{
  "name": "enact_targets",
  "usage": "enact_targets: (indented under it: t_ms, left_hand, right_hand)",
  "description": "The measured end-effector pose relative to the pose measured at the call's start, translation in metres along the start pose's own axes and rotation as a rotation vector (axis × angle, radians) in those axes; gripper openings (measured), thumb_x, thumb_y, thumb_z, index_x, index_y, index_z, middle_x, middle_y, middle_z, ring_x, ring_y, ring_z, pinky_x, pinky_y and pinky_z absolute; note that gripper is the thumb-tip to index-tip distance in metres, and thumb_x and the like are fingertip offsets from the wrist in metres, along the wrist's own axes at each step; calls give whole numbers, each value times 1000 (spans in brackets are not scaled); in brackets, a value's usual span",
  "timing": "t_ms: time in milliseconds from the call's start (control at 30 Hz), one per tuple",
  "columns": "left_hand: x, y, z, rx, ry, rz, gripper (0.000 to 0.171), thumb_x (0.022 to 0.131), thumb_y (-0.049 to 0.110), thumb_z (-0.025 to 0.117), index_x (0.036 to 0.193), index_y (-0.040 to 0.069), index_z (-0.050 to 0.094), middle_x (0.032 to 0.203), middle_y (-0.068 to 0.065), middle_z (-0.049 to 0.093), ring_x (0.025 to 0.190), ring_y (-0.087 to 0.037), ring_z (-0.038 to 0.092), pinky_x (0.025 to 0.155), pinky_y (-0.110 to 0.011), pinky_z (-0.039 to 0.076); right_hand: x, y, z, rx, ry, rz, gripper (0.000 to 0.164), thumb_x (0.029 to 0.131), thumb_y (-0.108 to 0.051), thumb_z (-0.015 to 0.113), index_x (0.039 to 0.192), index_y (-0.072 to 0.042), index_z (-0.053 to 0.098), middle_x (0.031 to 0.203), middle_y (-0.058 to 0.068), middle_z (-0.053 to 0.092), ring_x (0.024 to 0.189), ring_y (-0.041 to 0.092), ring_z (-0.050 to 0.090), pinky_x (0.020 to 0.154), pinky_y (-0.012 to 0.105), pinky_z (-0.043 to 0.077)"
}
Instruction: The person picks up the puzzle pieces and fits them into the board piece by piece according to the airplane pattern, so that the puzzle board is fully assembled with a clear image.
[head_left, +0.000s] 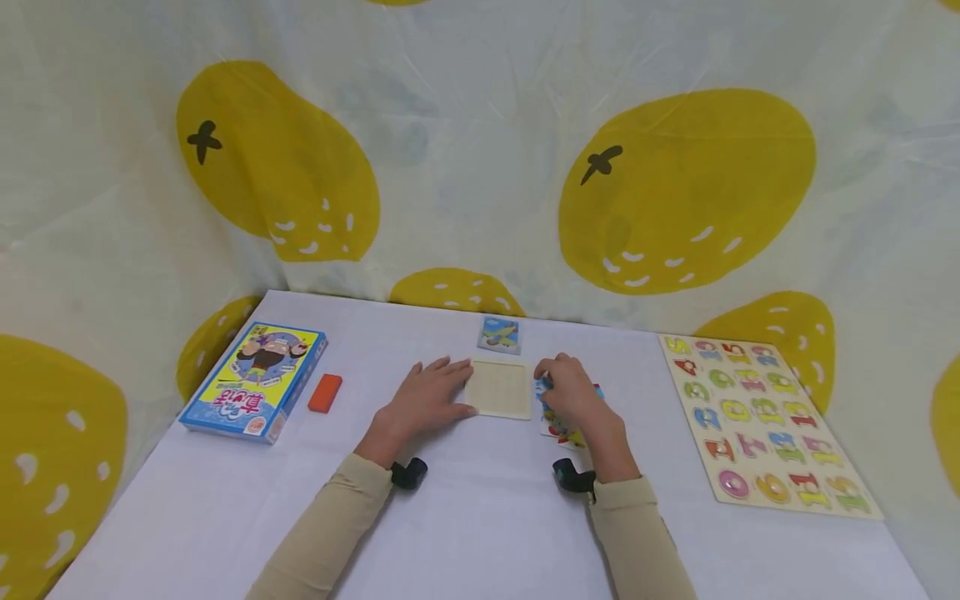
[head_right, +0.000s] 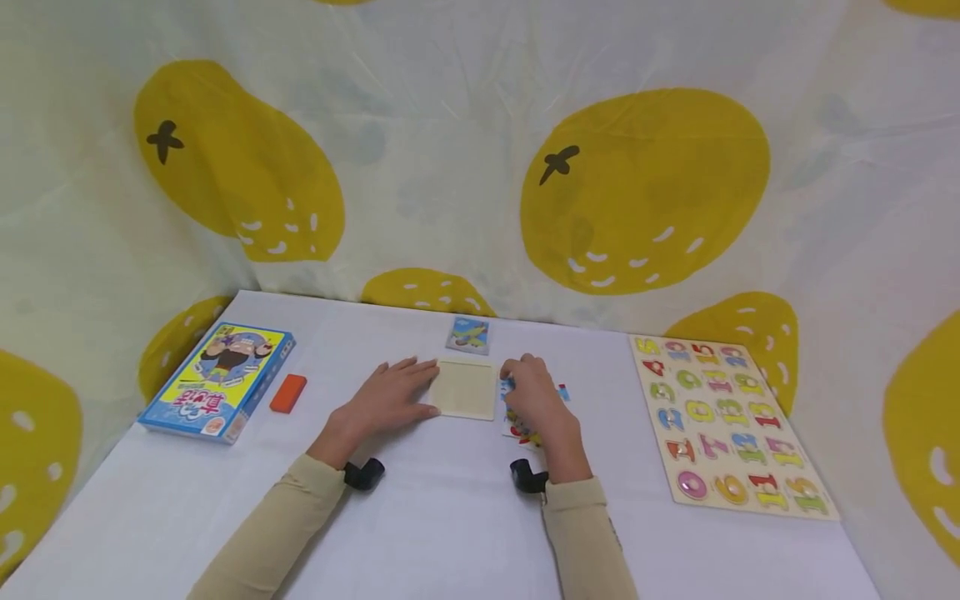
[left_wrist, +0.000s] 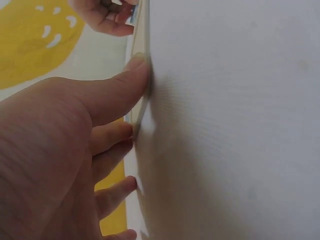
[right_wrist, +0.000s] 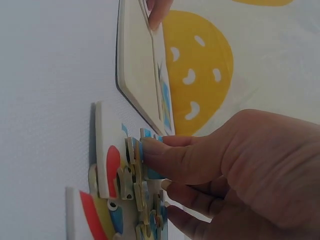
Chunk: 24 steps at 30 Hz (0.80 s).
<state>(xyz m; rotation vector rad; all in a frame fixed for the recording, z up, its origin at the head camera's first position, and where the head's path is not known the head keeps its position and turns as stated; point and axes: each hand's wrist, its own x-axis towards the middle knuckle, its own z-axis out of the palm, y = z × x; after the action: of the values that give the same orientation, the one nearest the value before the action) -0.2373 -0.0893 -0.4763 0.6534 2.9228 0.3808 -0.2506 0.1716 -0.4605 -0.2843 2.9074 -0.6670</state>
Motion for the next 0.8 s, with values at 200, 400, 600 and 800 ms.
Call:
enact_targets:
  t_ms: [200,400,600,800]
  left_hand:
    - [1,2,-2,26,-1,-1,70,89,55,66,148,22,48,157,5,43,147,-28,37,116,-63,28]
    - [-1,4,-5,71,-19,-12,71,90,57,64,150,24,45,158,5,41,147,-28,37,117,-62,29]
    - [-2,8,-9,59,-13,-1,71,90,54,66,150,21,46,158,4,42,147,-29,38,116,-62,28]
    - [-1,9,-8,45,-33,-18,71,91,53,65,151,22,45,159,4,40,149,-29,34,118,-62,27]
  right_hand:
    - [2,1,-1,30,20,18,23,79,-1,77,101,-6,71,98,13,58,93,27,51,83,42,47]
    - [3,2,-3,85,35,46,17,78,-1,78,93,-6,71,95,11,55,87,25,51,78,39,47]
    - [0,0,-10,182,25,54,7,82,0,71,85,-5,68,85,9,58,83,24,53,72,34,46]
    - [-4,-2,-13,250,48,11,9,83,-3,72,83,-8,65,78,6,57,77,21,51,67,30,41]
